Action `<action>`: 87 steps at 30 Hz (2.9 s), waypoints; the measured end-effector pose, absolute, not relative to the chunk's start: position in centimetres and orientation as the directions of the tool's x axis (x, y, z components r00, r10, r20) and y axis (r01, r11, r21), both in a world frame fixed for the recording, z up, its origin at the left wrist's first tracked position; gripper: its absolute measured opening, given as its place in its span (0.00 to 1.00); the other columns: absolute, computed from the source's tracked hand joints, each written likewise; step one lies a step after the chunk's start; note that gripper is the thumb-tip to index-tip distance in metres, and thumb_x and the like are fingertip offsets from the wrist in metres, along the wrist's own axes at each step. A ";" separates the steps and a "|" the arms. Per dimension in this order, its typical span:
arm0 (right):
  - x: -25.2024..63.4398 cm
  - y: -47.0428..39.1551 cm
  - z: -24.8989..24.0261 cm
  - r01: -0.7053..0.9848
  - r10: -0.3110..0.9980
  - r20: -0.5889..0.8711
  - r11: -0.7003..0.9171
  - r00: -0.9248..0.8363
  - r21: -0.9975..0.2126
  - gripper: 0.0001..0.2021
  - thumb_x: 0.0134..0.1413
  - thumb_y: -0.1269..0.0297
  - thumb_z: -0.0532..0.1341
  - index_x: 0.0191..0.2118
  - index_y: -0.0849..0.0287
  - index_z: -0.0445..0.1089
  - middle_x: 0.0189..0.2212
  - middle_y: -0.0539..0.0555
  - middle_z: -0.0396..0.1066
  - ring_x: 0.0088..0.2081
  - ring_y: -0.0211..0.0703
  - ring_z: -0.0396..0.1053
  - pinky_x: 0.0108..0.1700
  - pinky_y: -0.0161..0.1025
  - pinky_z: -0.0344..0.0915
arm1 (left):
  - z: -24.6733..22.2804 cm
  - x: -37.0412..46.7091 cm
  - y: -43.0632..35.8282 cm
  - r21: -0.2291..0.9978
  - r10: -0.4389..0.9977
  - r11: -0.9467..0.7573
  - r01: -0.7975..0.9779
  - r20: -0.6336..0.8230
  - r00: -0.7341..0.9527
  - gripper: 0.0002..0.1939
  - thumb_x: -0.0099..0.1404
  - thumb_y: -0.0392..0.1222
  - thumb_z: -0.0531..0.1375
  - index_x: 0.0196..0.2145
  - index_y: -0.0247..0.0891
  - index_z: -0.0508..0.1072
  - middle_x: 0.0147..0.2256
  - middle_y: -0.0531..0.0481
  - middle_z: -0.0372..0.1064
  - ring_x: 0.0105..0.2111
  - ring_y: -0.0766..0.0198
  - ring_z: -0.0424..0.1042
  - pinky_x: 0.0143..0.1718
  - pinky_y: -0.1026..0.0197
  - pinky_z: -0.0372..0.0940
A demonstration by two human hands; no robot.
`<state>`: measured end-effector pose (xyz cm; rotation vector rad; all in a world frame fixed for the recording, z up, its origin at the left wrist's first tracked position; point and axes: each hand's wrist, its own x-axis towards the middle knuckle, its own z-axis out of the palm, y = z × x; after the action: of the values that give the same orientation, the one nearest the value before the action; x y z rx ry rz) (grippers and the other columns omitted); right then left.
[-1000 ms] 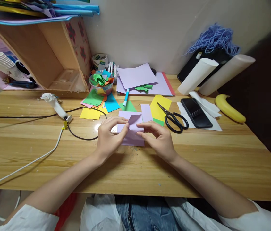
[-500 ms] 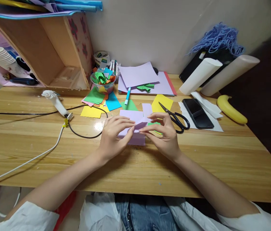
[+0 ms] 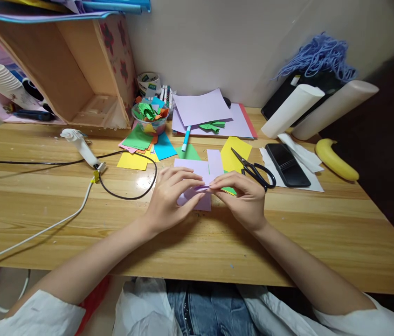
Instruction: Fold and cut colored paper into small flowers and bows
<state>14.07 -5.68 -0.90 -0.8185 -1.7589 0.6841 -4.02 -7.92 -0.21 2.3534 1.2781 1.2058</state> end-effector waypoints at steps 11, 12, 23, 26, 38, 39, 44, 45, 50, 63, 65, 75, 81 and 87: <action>14.4 -5.2 -1.2 0.101 0.903 0.408 0.422 -0.138 -0.901 0.06 0.44 0.74 0.64 0.29 0.56 0.74 0.29 0.50 0.73 0.34 0.38 0.70 0.37 0.37 0.68 | -0.4 -4.0 -7.6 0.826 0.928 -0.357 0.436 0.365 0.067 0.21 0.58 0.44 0.59 0.49 0.39 0.64 0.49 0.43 0.63 0.51 0.58 0.61 0.51 0.53 0.56; 14.4 -5.1 -1.3 0.077 0.915 0.386 0.396 -0.117 -0.915 0.05 0.43 0.73 0.65 0.28 0.56 0.74 0.29 0.50 0.73 0.34 0.38 0.70 0.37 0.37 0.68 | -0.4 -4.0 -7.4 0.905 0.967 -0.240 0.350 0.256 0.002 0.24 0.57 0.46 0.60 0.50 0.38 0.62 0.50 0.42 0.62 0.50 0.57 0.61 0.50 0.53 0.57; 13.9 -5.1 -2.3 0.024 0.932 0.285 0.298 -0.224 -0.954 0.03 0.43 0.71 0.65 0.27 0.58 0.72 0.28 0.52 0.71 0.34 0.39 0.69 0.36 0.39 0.70 | -0.3 -5.1 -6.3 0.906 0.927 0.364 -0.216 -0.331 0.176 0.29 0.45 0.42 0.68 0.47 0.38 0.68 0.42 0.44 0.71 0.38 0.61 0.71 0.38 0.61 0.64; 13.8 -5.4 -2.1 0.056 0.918 0.311 0.334 -0.245 -0.941 0.02 0.44 0.70 0.65 0.28 0.58 0.72 0.28 0.52 0.71 0.35 0.40 0.69 0.37 0.40 0.70 | -0.4 -5.1 -6.3 0.910 0.925 0.365 -0.196 -0.330 0.189 0.32 0.43 0.40 0.69 0.47 0.37 0.68 0.39 0.45 0.72 0.35 0.62 0.72 0.36 0.61 0.65; 13.9 -5.0 -2.6 -0.044 0.910 0.209 0.207 -0.359 -0.977 0.13 0.41 0.64 0.67 0.35 0.54 0.65 0.45 0.52 0.62 0.47 0.41 0.65 0.49 0.42 0.66 | -0.4 -5.1 -6.5 0.921 0.932 0.336 -0.197 -0.294 0.214 0.30 0.48 0.42 0.66 0.49 0.38 0.64 0.43 0.44 0.69 0.34 0.64 0.71 0.32 0.63 0.65; 13.9 -5.0 -2.7 -0.079 0.908 0.167 0.148 -0.383 -0.986 0.16 0.40 0.64 0.68 0.35 0.54 0.63 0.45 0.52 0.62 0.46 0.40 0.66 0.49 0.43 0.65 | -0.4 -5.1 -6.5 0.924 0.933 0.331 -0.193 -0.289 0.214 0.31 0.48 0.42 0.66 0.49 0.38 0.64 0.43 0.44 0.69 0.34 0.63 0.71 0.31 0.63 0.65; 13.8 -4.9 -2.9 -0.094 0.914 0.035 -0.004 -0.405 -0.996 0.18 0.38 0.63 0.68 0.34 0.54 0.59 0.39 0.50 0.64 0.37 0.36 0.67 0.44 0.38 0.67 | -0.5 -5.3 -6.4 0.947 0.943 0.293 -0.129 -0.264 0.201 0.30 0.48 0.42 0.66 0.49 0.38 0.64 0.42 0.45 0.70 0.35 0.62 0.71 0.32 0.64 0.65; 13.8 -4.9 -2.9 -0.096 0.917 0.031 -0.008 -0.399 -0.995 0.17 0.39 0.63 0.68 0.33 0.54 0.60 0.37 0.49 0.64 0.37 0.35 0.67 0.43 0.37 0.67 | -0.5 -5.3 -6.4 0.952 0.946 0.284 -0.116 -0.258 0.198 0.30 0.48 0.42 0.66 0.49 0.38 0.64 0.42 0.45 0.70 0.36 0.62 0.71 0.32 0.63 0.65; 13.9 -4.8 -2.8 -0.103 0.915 -0.004 -0.050 -0.402 -0.993 0.12 0.44 0.63 0.65 0.31 0.56 0.61 0.28 0.46 0.62 0.31 0.33 0.64 0.34 0.32 0.64 | -0.6 -5.3 -6.5 0.966 0.951 0.249 -0.068 -0.231 0.205 0.29 0.49 0.42 0.65 0.49 0.38 0.64 0.43 0.44 0.69 0.38 0.60 0.70 0.34 0.61 0.65; 13.7 -5.1 -2.6 -0.100 0.925 0.040 0.003 -0.377 -0.995 0.10 0.42 0.63 0.66 0.29 0.58 0.65 0.28 0.48 0.65 0.31 0.35 0.66 0.35 0.33 0.65 | -0.2 -4.9 -6.8 0.941 0.914 0.324 -0.098 -0.285 0.290 0.32 0.45 0.39 0.67 0.49 0.38 0.64 0.34 0.46 0.72 0.32 0.63 0.72 0.31 0.62 0.65; 13.9 -5.0 -2.6 -0.089 0.915 0.070 0.038 -0.397 -0.995 0.09 0.44 0.61 0.65 0.30 0.57 0.65 0.29 0.49 0.66 0.33 0.36 0.66 0.36 0.35 0.66 | -0.1 -4.9 -6.8 0.956 0.923 0.281 -0.082 -0.247 0.295 0.29 0.46 0.39 0.67 0.47 0.40 0.66 0.37 0.46 0.72 0.33 0.62 0.72 0.31 0.62 0.65; 16.0 -4.4 -1.3 0.117 0.723 0.200 0.363 -0.662 -0.924 0.20 0.35 0.63 0.70 0.40 0.52 0.67 0.50 0.56 0.55 0.53 0.46 0.58 0.51 0.45 0.63 | -0.4 -5.5 -6.6 0.990 0.960 0.127 0.066 -0.139 0.242 0.13 0.49 0.44 0.65 0.34 0.42 0.76 0.38 0.49 0.73 0.37 0.60 0.71 0.35 0.61 0.64; 15.7 -4.5 -1.5 0.062 0.764 0.254 0.358 -0.593 -0.932 0.10 0.45 0.66 0.65 0.36 0.54 0.69 0.48 0.56 0.58 0.52 0.45 0.59 0.48 0.44 0.65 | -0.3 -5.4 -6.5 0.994 0.971 0.074 0.078 -0.090 0.223 0.13 0.48 0.44 0.66 0.33 0.41 0.77 0.37 0.48 0.74 0.39 0.59 0.70 0.41 0.58 0.62; 15.5 -4.3 -2.5 -0.033 0.793 0.213 0.237 -0.571 -0.971 0.09 0.41 0.68 0.67 0.33 0.55 0.70 0.46 0.55 0.60 0.50 0.43 0.61 0.50 0.43 0.62 | -0.3 -5.4 -6.6 0.992 0.964 0.102 0.078 -0.118 0.239 0.13 0.48 0.43 0.66 0.34 0.41 0.77 0.38 0.49 0.73 0.40 0.59 0.70 0.41 0.58 0.61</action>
<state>15.46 -4.31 -2.48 -0.7033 -1.7734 1.4176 -5.40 -6.59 -0.31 1.2797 1.1226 0.9158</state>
